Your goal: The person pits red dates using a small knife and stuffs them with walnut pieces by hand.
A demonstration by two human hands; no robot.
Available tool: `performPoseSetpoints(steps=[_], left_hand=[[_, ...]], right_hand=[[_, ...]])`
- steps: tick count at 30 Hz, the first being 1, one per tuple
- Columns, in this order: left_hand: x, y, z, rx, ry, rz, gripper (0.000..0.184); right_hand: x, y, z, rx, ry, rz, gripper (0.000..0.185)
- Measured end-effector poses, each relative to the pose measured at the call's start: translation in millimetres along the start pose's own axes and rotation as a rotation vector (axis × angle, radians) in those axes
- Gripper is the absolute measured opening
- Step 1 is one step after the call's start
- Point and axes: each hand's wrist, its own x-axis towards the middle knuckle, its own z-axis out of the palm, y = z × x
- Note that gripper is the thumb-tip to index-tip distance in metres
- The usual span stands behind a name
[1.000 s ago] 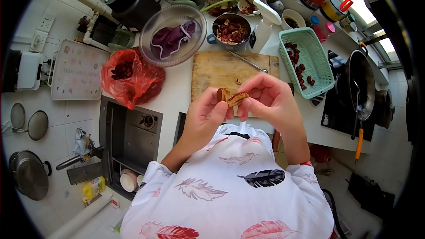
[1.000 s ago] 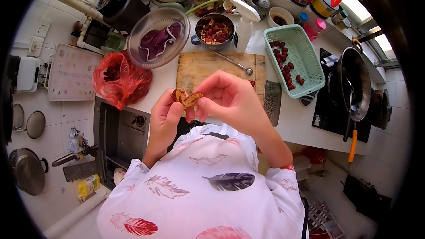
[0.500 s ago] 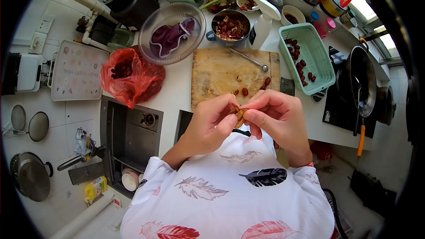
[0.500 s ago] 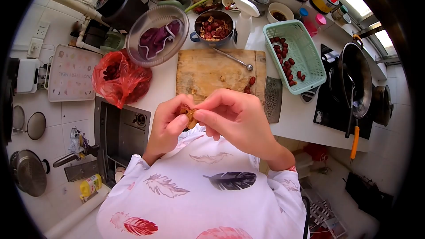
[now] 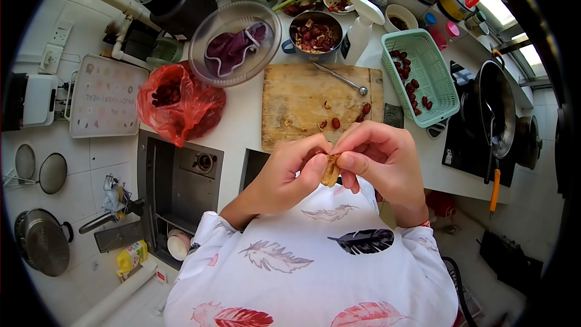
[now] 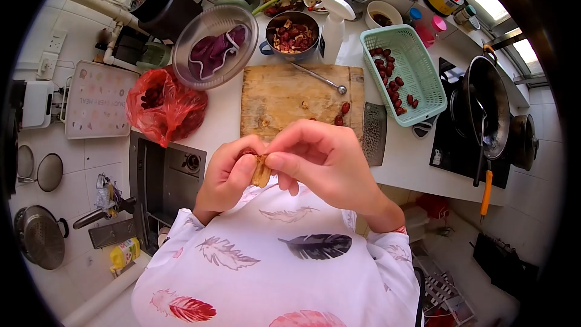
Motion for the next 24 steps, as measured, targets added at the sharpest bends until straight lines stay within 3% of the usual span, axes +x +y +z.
performPoseSetpoints(steps=[4,6,8,11,14,16,18,22,24], left_hand=[[-1,5,-2,0.051,-0.018,-0.061,0.016],[0,1,0,-0.145,0.036,-0.052,0.023],[0,-5,-4,-0.157,-0.016,-0.037,0.025],[-2,-3,-5,-0.154,-0.031,-0.069,0.027],[-2,8,3,-0.105,0.053,-0.124,0.027],[-3,10,4,-0.069,0.099,-0.136,0.027],[-4,10,3,0.042,0.107,-0.156,0.03],[-5,6,-2,0.106,0.108,-0.159,0.032],[-4,7,-2,0.176,0.133,-0.04,0.03]], right_hand=[[6,2,-2,0.033,0.003,0.035,0.008],[18,6,-9,0.129,0.006,0.069,0.009],[41,16,-20,0.134,0.134,0.012,0.011],[90,33,-39,-0.179,0.402,-0.22,0.012],[144,57,-69,-0.332,0.482,-0.327,0.017],[170,71,-84,-0.793,0.532,-0.522,0.019],[163,64,-76,-0.825,0.516,-0.466,0.02],[85,15,-25,-0.269,0.11,-0.196,0.02],[56,12,-15,-0.458,-0.027,-0.333,0.022]])
